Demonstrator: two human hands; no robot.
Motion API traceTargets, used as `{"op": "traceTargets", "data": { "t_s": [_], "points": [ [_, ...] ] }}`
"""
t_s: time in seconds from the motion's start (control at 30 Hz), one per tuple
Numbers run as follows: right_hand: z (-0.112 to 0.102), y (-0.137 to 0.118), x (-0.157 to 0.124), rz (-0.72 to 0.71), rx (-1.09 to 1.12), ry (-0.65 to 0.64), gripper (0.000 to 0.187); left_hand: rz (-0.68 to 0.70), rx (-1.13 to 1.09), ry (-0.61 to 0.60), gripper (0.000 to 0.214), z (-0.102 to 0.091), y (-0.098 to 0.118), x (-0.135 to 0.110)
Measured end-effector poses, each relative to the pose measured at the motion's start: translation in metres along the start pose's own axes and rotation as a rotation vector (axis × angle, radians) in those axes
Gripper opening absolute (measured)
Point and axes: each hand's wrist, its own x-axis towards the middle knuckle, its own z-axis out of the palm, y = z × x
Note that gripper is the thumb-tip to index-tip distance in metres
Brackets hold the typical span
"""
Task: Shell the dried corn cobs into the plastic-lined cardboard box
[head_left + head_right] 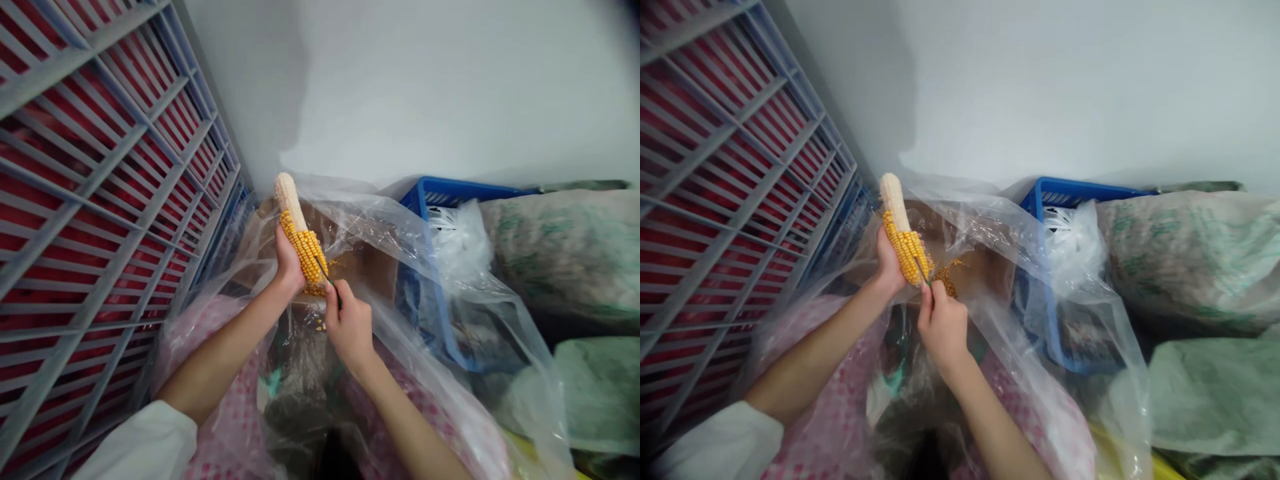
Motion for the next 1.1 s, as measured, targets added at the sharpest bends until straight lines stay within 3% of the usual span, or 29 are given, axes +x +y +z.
{"op": "traceTargets", "data": {
  "t_s": [0.07,0.23,0.37,0.5,0.7,0.77,0.97,1.1],
  "points": [
    [0.000,0.001,0.000,-0.003,-0.018,0.003,0.031,0.020,0.016,0.014,0.052,0.000,-0.001,0.000],
    [0.003,0.006,0.002,-0.167,-0.204,0.093,0.032,0.041,-0.042,0.043,0.051,-0.003,-0.005,0.002],
    [0.007,0.001,0.000,-0.001,-0.027,0.032,0.033,0.111,-0.072,0.057,0.052,-0.003,-0.011,0.004],
    [0.005,-0.002,0.000,0.144,0.106,-0.073,0.034,0.083,-0.062,0.047,0.052,-0.005,-0.016,0.004],
    [0.003,0.009,0.007,-0.140,-0.142,0.002,0.035,0.121,-0.076,0.051,0.049,-0.008,-0.016,0.004],
    [0.002,0.010,0.008,-0.105,-0.087,-0.010,0.034,0.120,-0.056,0.050,0.050,-0.008,-0.016,0.003],
    [-0.005,0.004,0.010,0.215,0.369,-0.163,0.038,0.130,-0.044,0.029,0.050,-0.007,-0.017,0.001],
    [-0.006,0.011,0.013,0.093,0.196,-0.154,0.036,0.105,-0.032,-0.016,0.049,-0.002,-0.010,-0.001]
  ]
}}
